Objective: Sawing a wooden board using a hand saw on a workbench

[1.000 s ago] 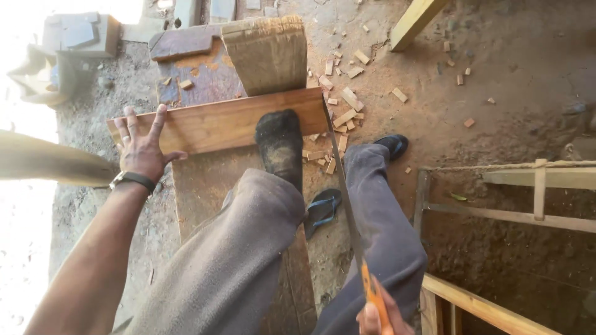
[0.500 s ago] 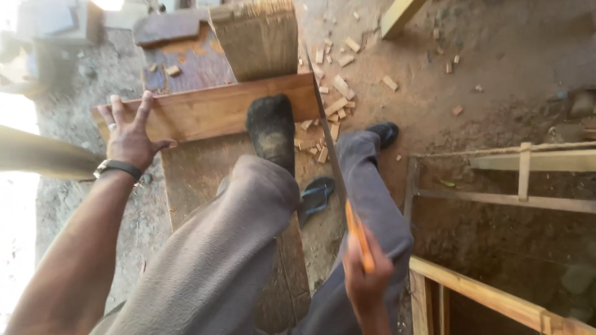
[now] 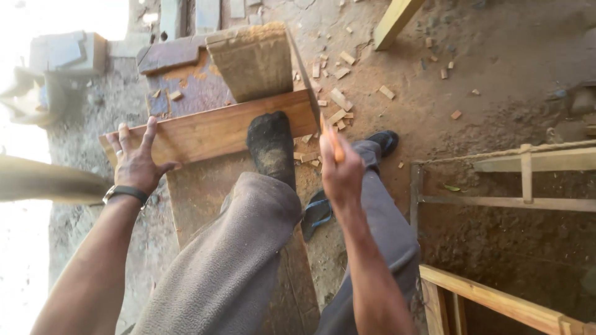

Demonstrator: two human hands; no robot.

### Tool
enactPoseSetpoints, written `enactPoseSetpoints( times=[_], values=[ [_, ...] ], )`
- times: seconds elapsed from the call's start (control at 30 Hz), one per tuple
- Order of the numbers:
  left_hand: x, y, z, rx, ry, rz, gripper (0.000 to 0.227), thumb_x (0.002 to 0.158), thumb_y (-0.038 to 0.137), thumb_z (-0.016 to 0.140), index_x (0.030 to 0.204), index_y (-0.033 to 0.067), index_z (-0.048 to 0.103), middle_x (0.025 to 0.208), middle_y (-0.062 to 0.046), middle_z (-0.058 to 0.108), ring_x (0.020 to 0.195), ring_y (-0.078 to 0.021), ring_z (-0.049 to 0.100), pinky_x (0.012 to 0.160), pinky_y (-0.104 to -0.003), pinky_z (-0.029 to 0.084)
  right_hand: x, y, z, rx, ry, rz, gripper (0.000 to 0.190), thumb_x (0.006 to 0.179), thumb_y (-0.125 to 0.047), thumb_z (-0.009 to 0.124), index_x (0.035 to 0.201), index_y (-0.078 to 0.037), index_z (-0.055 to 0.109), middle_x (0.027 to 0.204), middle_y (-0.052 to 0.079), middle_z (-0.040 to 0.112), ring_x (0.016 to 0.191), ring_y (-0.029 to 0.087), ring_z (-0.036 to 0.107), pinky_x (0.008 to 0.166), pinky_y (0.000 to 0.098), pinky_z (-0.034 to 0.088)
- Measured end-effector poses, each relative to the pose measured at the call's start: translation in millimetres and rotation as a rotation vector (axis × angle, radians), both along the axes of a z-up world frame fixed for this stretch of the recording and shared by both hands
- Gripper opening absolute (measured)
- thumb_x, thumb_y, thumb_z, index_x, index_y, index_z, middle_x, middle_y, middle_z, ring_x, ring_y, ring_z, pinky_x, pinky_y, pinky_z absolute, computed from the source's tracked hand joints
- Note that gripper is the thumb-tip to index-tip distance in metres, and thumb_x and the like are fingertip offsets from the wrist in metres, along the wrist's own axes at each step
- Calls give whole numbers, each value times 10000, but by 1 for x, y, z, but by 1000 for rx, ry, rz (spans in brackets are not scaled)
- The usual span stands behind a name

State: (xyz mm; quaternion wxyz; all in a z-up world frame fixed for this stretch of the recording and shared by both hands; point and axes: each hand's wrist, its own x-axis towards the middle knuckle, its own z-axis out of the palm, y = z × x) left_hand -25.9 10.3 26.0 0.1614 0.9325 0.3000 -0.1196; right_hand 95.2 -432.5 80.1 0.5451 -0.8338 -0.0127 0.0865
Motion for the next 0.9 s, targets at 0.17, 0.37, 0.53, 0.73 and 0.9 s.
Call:
enactPoseSetpoints(
  times=[0.17,0.37,0.53,0.73,0.9],
  values=[
    [7,-17,28,-3,71,42,1230,849,481,894,1833,477,156,1872,-232,-110,1675,-546,-132,1330,-800,226,-174,-107,-8,-169,-251,-105,376,1077,-228,692,1420,-112,792,930,-2,825,576,86,574,602,311,523],
    [1,-2,3,51,-1,-33,1286,816,404,958,1851,423,194,1870,-276,-81,1650,-601,-108,1226,-835,395,-234,-140,-5,-302,-166,-245,426,960,-376,600,1251,-198,856,764,-56,866,424,70,705,511,212,564],
    [-3,10,-14,60,-45,-57,1239,814,505,895,1821,466,174,1857,-338,-17,1645,-676,-68,1319,-799,143,-35,-37,-81,-16,-305,5,388,1145,-240,570,1390,10,739,750,16,682,520,104,587,436,287,530],
    [6,0,8,38,33,-11,1240,823,510,881,1814,481,136,1871,-299,-70,1670,-597,-144,1341,-746,70,-68,-40,-10,-39,-218,-11,469,1138,-342,604,1473,-46,744,696,-19,657,465,75,504,403,308,456],
    [0,0,1,26,12,-19,1175,858,528,839,1816,471,162,1864,-326,-2,1667,-630,-80,1361,-723,59,-226,-145,-13,-244,-271,-23,426,1075,-275,629,1452,-118,749,1394,62,842,814,193,880,683,323,628]
  ],
)
